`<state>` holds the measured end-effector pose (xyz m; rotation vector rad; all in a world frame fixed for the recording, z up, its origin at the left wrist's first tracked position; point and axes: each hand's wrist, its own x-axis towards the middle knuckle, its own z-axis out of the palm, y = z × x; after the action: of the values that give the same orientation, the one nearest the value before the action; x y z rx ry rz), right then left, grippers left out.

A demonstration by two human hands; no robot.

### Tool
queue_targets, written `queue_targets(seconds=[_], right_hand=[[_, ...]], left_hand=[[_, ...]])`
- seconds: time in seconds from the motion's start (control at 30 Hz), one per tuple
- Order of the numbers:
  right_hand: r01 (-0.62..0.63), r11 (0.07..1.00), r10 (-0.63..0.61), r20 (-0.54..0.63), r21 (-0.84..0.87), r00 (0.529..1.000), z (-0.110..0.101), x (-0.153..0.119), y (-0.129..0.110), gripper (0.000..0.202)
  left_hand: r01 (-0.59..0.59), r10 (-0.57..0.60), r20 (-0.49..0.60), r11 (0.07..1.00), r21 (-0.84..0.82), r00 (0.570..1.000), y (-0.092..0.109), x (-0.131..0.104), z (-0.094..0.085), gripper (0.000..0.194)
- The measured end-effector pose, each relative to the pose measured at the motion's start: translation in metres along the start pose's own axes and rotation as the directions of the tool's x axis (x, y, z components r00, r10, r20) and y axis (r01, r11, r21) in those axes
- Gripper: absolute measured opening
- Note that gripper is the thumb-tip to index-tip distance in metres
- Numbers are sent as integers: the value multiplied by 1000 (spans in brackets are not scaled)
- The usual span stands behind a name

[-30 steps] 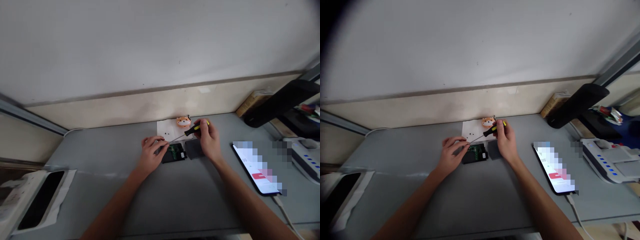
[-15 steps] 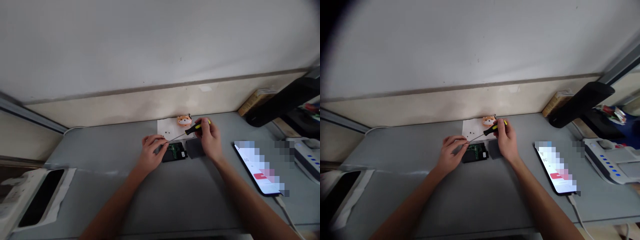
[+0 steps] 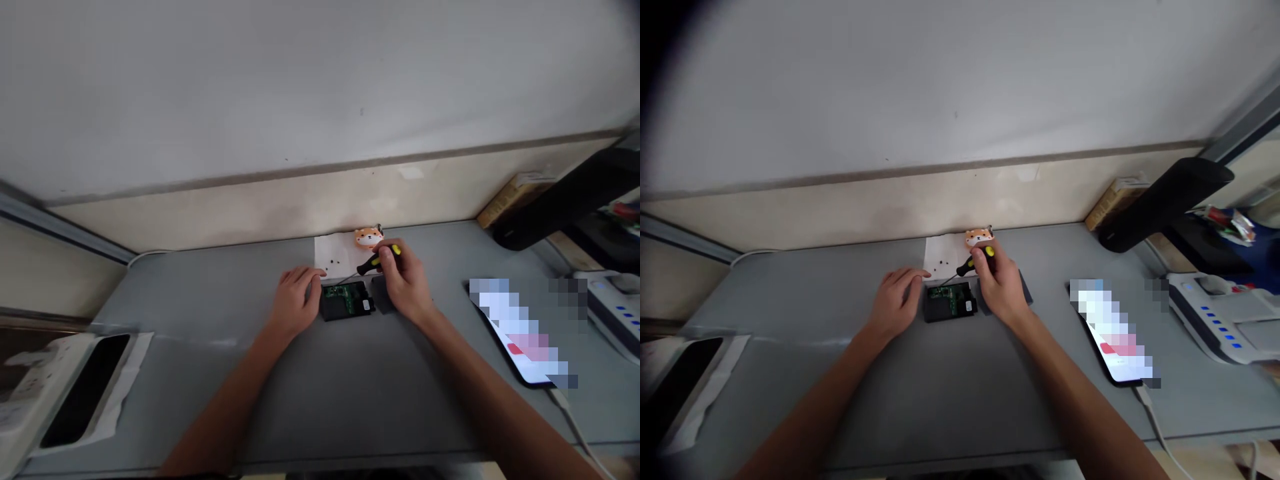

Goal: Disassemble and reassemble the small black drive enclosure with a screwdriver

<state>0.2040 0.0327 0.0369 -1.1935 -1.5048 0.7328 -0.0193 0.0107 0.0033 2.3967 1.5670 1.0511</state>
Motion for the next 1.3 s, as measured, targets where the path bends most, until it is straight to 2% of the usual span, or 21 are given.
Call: queue_targets(seconds=[0.4,0.87,1.13,1.3], right_hand=[[1,1000,0,34,-22,999,3,-2,0,30],[53,994,-46,74,-96,996,4,-6,-8,23],[178,968,-132,240,-179,962,7,-8,-23,20],[269,947,-185,388,-174,903,14,1,-36,20]], left_hand=[[-10,18,142,998,-60,990,-3,0,3,30],[-65,81,176,994,-92,981,-3,2,1,28],[-73,85,174,995,-72,981,-8,1,6,22],[-81,92,174,994,-73,980,-9,1,6,25]])
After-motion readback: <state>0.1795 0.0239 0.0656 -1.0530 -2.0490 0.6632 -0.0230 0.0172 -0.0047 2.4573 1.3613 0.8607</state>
